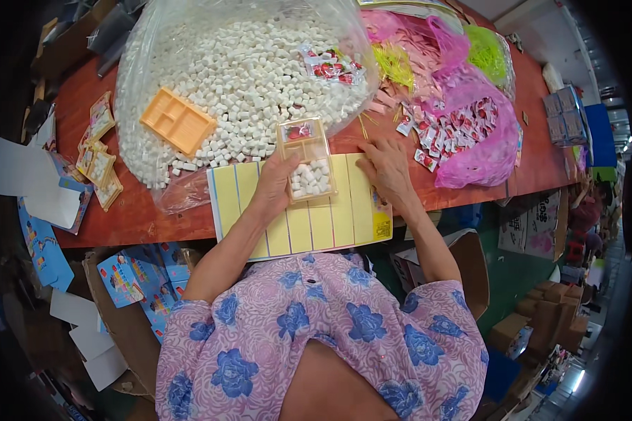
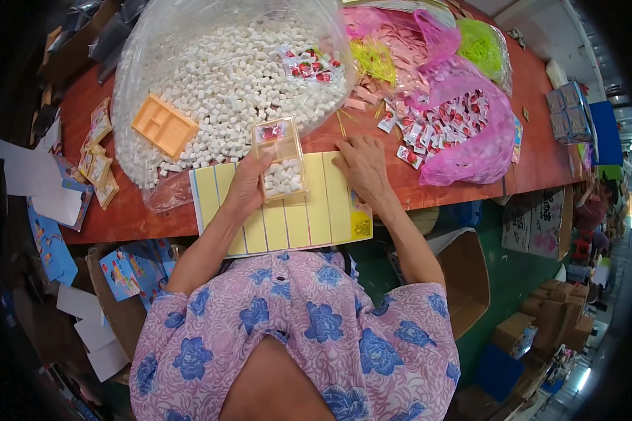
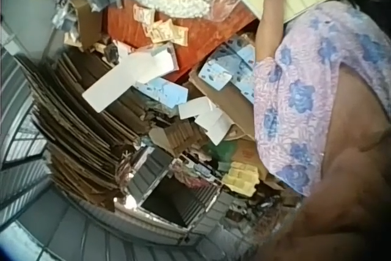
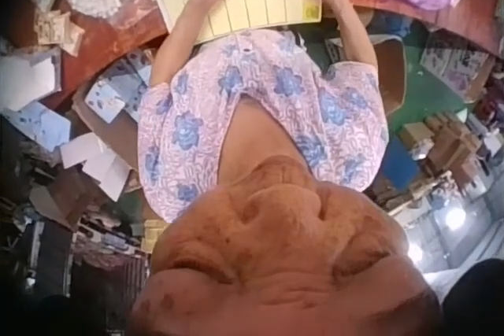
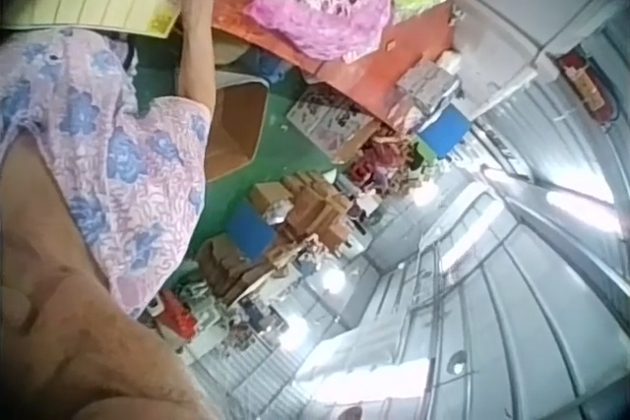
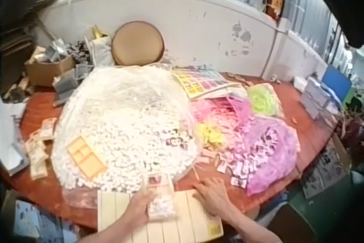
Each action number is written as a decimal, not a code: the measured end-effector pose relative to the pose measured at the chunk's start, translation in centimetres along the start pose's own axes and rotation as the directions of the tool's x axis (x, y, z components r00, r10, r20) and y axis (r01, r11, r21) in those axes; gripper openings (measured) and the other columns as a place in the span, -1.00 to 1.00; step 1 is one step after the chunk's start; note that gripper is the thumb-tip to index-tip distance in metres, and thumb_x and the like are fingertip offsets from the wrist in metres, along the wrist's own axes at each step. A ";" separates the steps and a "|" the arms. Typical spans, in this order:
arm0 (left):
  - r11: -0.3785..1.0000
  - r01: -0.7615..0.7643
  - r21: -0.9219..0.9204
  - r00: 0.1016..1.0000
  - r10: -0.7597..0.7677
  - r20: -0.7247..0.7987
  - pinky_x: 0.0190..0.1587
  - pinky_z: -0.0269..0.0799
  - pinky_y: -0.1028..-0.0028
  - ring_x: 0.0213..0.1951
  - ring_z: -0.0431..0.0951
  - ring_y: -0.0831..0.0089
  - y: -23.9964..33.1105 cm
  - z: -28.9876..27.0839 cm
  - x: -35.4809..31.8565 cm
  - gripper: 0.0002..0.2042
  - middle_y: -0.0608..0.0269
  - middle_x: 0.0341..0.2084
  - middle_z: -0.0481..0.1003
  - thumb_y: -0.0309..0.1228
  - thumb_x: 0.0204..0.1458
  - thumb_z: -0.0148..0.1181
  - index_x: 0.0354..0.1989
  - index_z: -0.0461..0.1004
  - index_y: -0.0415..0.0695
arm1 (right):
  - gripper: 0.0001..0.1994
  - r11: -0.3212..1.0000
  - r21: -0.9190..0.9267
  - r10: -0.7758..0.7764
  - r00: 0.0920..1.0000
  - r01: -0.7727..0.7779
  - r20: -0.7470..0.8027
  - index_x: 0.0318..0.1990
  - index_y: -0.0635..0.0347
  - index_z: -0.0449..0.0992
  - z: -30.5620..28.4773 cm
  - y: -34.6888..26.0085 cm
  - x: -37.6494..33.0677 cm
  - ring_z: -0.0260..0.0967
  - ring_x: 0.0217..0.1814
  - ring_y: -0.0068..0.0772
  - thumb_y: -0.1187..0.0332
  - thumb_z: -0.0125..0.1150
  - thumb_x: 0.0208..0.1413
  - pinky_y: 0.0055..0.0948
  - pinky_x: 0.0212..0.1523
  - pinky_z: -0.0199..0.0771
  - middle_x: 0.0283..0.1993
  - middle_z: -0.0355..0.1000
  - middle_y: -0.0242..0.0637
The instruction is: The person is sorting small foam pieces into plastic containers, applying stickers to the containers, and packing them into larger boxes.
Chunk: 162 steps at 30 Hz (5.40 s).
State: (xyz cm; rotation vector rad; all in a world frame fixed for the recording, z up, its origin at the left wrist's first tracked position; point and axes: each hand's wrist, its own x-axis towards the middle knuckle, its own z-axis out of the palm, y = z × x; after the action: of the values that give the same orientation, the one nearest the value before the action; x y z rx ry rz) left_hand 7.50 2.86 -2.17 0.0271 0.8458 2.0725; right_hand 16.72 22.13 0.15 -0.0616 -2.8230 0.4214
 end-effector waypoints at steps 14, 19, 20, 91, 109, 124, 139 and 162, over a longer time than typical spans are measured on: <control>0.996 -0.048 0.074 0.993 0.055 -0.105 -0.22 0.42 0.42 -0.26 0.44 0.41 -1.0 -0.9 -0.3 -0.71 0.18 -0.25 0.36 -0.44 0.00 -0.10 -0.09 0.17 -0.21 | -0.84 0.994 0.049 0.096 0.993 -0.093 -0.067 -0.41 0.23 0.40 -0.4 0.1 -3.5 0.16 -0.35 -0.30 0.45 0.11 -0.24 -0.38 -0.28 0.10 -0.48 0.23 -0.28; 0.991 -0.098 0.093 0.983 0.111 -0.147 -0.22 0.42 0.42 -0.26 0.44 0.41 -1.0 -1.1 -1.2 -0.71 0.18 -0.25 0.37 -0.43 0.00 -0.10 -0.08 0.17 -0.20 | -0.82 0.999 0.050 0.008 0.996 -0.004 -0.085 -0.39 0.25 0.40 0.5 -0.5 -5.0 0.17 -0.36 -0.28 0.47 0.11 -0.25 -0.38 -0.30 0.11 -0.45 0.23 -0.27; 0.992 -0.090 0.084 0.980 0.103 -0.172 -0.26 0.43 0.45 -0.30 0.45 0.44 -1.0 -0.9 -1.4 -0.75 0.21 -0.28 0.38 -0.45 -0.01 -0.10 -0.13 0.20 -0.19 | -0.82 0.998 0.058 -0.004 0.997 0.009 -0.081 -0.39 0.25 0.40 0.4 -0.7 -5.4 0.17 -0.36 -0.28 0.47 0.11 -0.25 -0.38 -0.30 0.11 -0.45 0.23 -0.27; 0.993 -0.119 0.009 0.988 0.120 -0.100 -0.22 0.42 0.43 -0.28 0.44 0.40 -1.0 0.9 -0.8 -0.62 0.18 -0.26 0.36 -0.43 -0.10 0.04 -0.08 0.17 -0.23 | -0.83 -0.092 0.992 0.435 0.892 -0.089 0.120 -0.32 0.21 0.28 -3.4 -5.4 3.5 0.25 -0.43 -0.61 0.60 0.00 -0.12 -0.70 -0.43 0.30 -0.41 0.25 -0.39; 0.986 -0.165 0.037 0.986 0.164 0.008 -0.16 0.39 0.38 -0.17 0.39 0.40 -1.1 0.1 -3.4 -0.67 0.19 -0.18 0.33 -0.38 -0.04 -0.01 -0.07 0.19 -0.15 | -0.93 0.200 0.962 0.492 0.868 -0.184 0.063 -0.42 0.20 0.24 1.5 -5.7 2.3 0.22 -0.47 -0.69 0.53 0.00 -0.06 -0.71 -0.45 0.31 -0.47 0.24 -0.43; 0.999 -0.025 -0.047 0.993 0.019 -0.118 -0.21 0.42 0.38 -0.20 0.42 0.34 -0.6 1.0 -3.7 -0.64 0.12 -0.21 0.35 -0.57 -0.11 -0.03 -0.07 0.18 -0.25 | -0.89 0.115 0.984 0.573 0.818 -0.134 0.044 -0.40 0.25 0.23 0.8 -7.1 2.5 0.18 -0.46 -0.69 0.53 0.03 -0.08 -0.73 -0.45 0.26 -0.45 0.21 -0.40; 0.998 0.035 0.047 0.993 -0.029 -0.116 -0.27 0.42 0.50 -0.32 0.46 0.48 -0.1 0.9 -4.7 -0.66 0.23 -0.32 0.41 -0.45 -0.12 0.08 -0.12 0.25 -0.22 | -0.33 0.312 0.823 0.123 0.879 -0.474 0.460 0.07 0.29 0.01 -0.2 -5.9 3.5 0.32 -0.25 -0.41 0.48 0.20 -0.25 -0.47 -0.24 0.35 -0.19 0.30 -0.17; -0.050 -0.065 0.997 0.653 0.753 0.080 -0.15 0.15 0.33 -0.23 0.28 0.21 2.5 2.5 -4.2 -0.65 0.14 -0.42 0.33 -0.37 -0.28 0.16 -0.25 0.32 -0.20 | -0.34 0.204 0.948 0.393 0.907 -0.244 0.149 0.11 0.29 -0.12 0.0 -11.2 3.8 0.33 -0.26 -0.50 0.62 0.06 -0.18 -0.59 -0.25 0.34 -0.29 0.37 -0.17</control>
State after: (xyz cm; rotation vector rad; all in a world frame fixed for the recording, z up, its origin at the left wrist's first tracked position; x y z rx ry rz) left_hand 9.14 0.21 2.37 0.5955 2.8935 1.5061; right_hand 13.06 11.69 4.45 -0.4068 -1.8816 2.0771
